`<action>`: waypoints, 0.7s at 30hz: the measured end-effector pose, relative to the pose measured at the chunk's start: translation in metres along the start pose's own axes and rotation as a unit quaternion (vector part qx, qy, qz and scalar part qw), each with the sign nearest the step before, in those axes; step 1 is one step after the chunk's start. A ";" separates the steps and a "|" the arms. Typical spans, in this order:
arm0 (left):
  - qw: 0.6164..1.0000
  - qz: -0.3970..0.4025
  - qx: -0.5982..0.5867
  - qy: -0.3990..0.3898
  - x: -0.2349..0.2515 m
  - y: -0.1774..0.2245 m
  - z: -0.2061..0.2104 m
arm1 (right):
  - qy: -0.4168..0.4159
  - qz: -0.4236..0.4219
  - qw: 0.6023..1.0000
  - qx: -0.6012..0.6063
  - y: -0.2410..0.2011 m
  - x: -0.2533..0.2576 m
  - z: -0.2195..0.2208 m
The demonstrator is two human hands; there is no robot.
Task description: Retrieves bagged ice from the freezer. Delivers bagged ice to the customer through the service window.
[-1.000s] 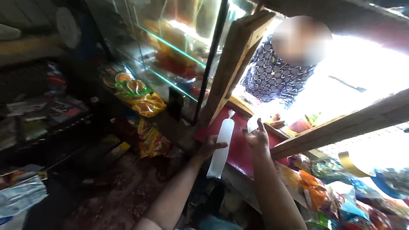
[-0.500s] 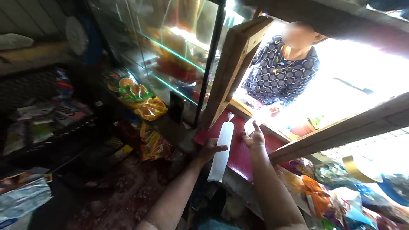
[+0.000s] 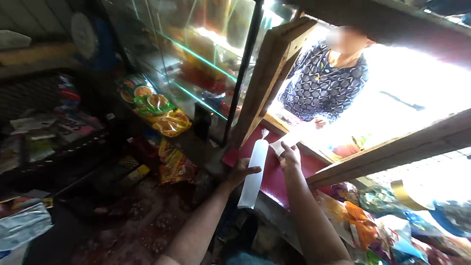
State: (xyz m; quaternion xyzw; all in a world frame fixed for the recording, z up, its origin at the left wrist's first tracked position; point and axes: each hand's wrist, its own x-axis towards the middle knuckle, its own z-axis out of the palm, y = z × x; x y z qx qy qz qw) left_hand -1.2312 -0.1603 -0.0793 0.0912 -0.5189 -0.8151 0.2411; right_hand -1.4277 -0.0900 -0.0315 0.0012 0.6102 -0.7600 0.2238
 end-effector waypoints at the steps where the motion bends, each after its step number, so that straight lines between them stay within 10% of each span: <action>1: 1.000 -0.001 0.000 0.001 0.000 0.000 0.000 | 0.005 -0.013 1.000 -0.020 -0.001 -0.003 -0.002; 7: 1.000 -0.005 -0.006 -0.002 -0.002 0.000 0.001 | 0.057 -0.272 0.952 -0.129 -0.032 -0.071 -0.012; 12: 1.000 -0.007 0.010 0.013 -0.003 0.002 0.004 | -0.091 -0.635 0.747 -0.175 -0.100 -0.206 -0.004; 21: 0.999 0.002 0.038 0.021 -0.004 -0.004 0.001 | -0.150 -0.649 0.706 -0.243 -0.144 -0.305 -0.011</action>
